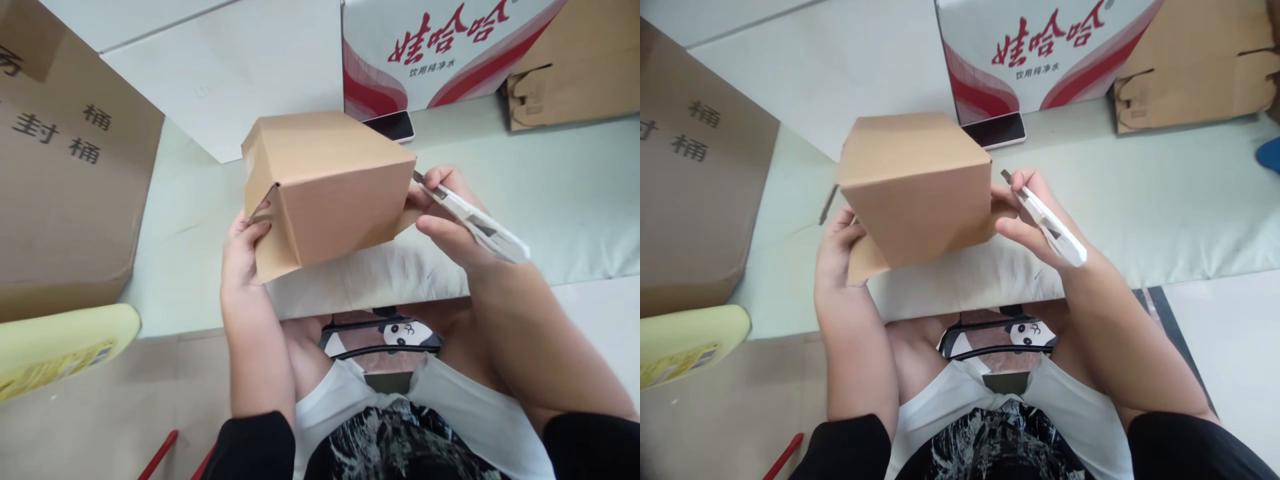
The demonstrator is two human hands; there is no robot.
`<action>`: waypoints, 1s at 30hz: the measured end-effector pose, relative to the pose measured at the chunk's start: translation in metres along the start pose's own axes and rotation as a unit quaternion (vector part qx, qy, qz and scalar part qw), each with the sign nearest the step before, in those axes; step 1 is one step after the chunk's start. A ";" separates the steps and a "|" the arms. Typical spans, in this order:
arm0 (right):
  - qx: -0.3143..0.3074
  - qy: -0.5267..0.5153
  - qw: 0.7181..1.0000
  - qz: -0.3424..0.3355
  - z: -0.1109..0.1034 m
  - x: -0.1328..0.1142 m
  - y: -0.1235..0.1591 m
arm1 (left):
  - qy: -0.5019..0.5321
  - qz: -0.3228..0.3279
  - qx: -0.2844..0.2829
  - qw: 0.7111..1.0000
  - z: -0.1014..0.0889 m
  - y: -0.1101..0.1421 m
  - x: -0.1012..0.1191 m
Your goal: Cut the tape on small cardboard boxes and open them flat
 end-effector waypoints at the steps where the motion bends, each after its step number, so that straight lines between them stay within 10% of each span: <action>1: 0.012 0.000 1.000 0.001 -0.002 0.002 -0.001 | 0.001 0.001 -0.010 1.000 0.002 0.002 -0.001; 24: 0.156 -0.029 0.975 0.153 -0.008 0.017 -0.010 | -0.036 0.031 -0.052 0.998 0.007 -0.007 -0.022; 30: 0.210 0.097 0.972 0.029 -0.015 0.012 -0.001 | -0.170 0.108 -0.083 0.976 0.012 -0.003 -0.027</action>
Point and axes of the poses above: each hand's wrist, its own y-axis away from the middle knuckle, its own z-axis out of the palm, x = y × z, the point moved 2 cm from there along -y, towards the middle knuckle, and after that the axes turned 7 degrees about x, right-handed, at the moved point
